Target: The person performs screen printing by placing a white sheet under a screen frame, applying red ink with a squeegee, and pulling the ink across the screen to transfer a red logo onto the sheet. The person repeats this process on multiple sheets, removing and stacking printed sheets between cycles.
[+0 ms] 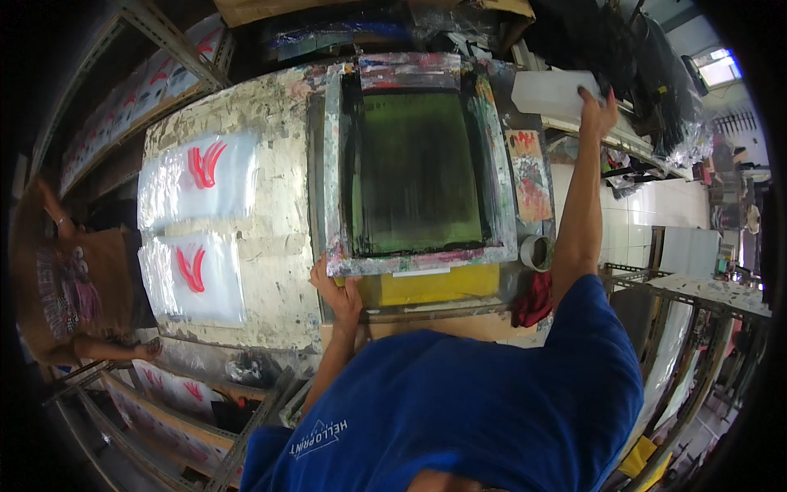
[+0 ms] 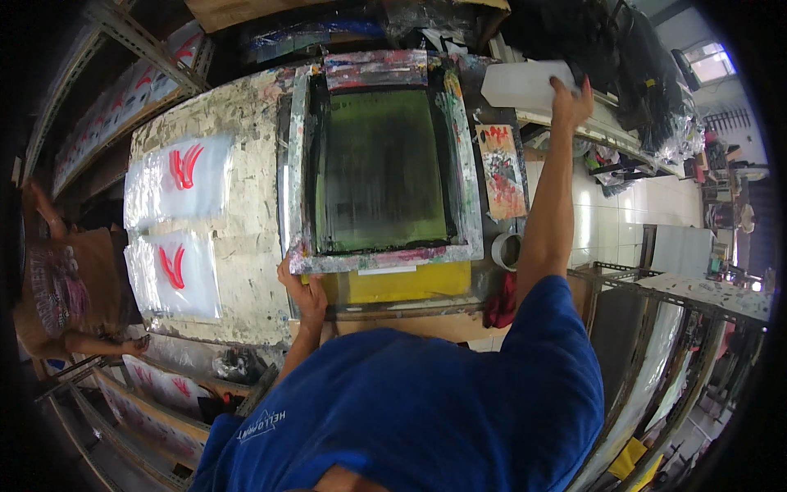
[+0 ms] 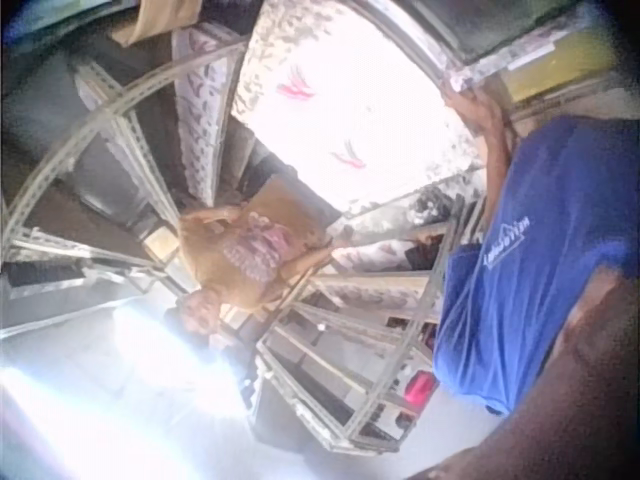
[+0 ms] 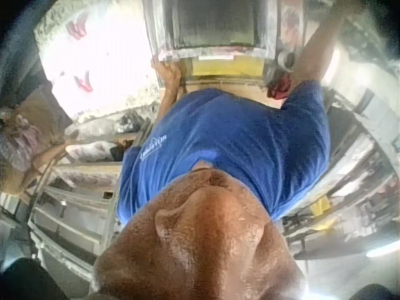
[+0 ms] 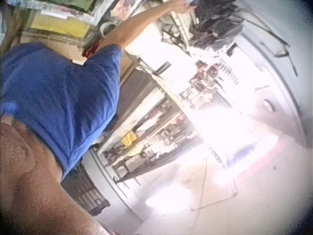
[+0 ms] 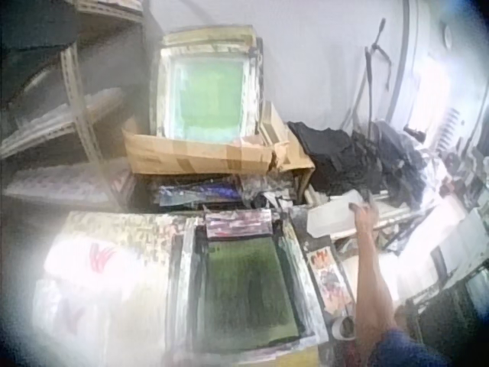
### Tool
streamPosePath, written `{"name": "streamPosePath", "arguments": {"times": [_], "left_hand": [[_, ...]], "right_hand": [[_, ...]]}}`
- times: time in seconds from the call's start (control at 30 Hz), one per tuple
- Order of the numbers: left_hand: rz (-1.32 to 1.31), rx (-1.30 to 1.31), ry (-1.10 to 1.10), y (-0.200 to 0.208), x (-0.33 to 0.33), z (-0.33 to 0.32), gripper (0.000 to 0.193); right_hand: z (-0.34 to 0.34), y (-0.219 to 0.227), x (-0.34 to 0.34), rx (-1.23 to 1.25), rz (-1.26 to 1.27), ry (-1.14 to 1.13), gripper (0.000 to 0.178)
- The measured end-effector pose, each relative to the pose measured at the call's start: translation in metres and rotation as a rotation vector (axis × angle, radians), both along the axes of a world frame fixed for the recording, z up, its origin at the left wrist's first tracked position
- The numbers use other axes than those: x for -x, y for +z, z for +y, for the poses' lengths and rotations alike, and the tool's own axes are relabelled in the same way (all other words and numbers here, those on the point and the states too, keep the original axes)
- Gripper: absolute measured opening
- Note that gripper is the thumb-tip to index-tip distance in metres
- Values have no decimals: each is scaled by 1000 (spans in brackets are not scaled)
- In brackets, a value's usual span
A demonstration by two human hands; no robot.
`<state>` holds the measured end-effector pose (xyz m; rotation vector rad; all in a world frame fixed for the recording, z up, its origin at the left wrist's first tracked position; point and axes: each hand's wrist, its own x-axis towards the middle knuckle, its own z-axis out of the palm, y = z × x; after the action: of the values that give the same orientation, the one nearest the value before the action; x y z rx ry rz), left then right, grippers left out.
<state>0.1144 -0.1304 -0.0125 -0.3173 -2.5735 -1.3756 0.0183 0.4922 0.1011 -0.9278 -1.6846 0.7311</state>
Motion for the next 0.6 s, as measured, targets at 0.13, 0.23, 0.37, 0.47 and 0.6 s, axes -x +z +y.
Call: {"name": "streamPosePath", "arguments": {"times": [0.13,0.23,0.37,0.47,0.6], "left_hand": [[1,25,-22,1,3,6,66],[-5,26,-17,1,2,7,67],[30,20,-17,5,3,9,65],[3,-15,27,-1,3,8,71],[16,6,28,-2,3,8,74]], "right_hand": [[-23,34,28,-633,-451,76,67],[-34,38,37,-689,-518,133,62],[-20,45,39,-579,-644,2,55],[-9,60,44,-391,-704,-84,41],[-3,65,49,-381,-652,-93,34]]}}
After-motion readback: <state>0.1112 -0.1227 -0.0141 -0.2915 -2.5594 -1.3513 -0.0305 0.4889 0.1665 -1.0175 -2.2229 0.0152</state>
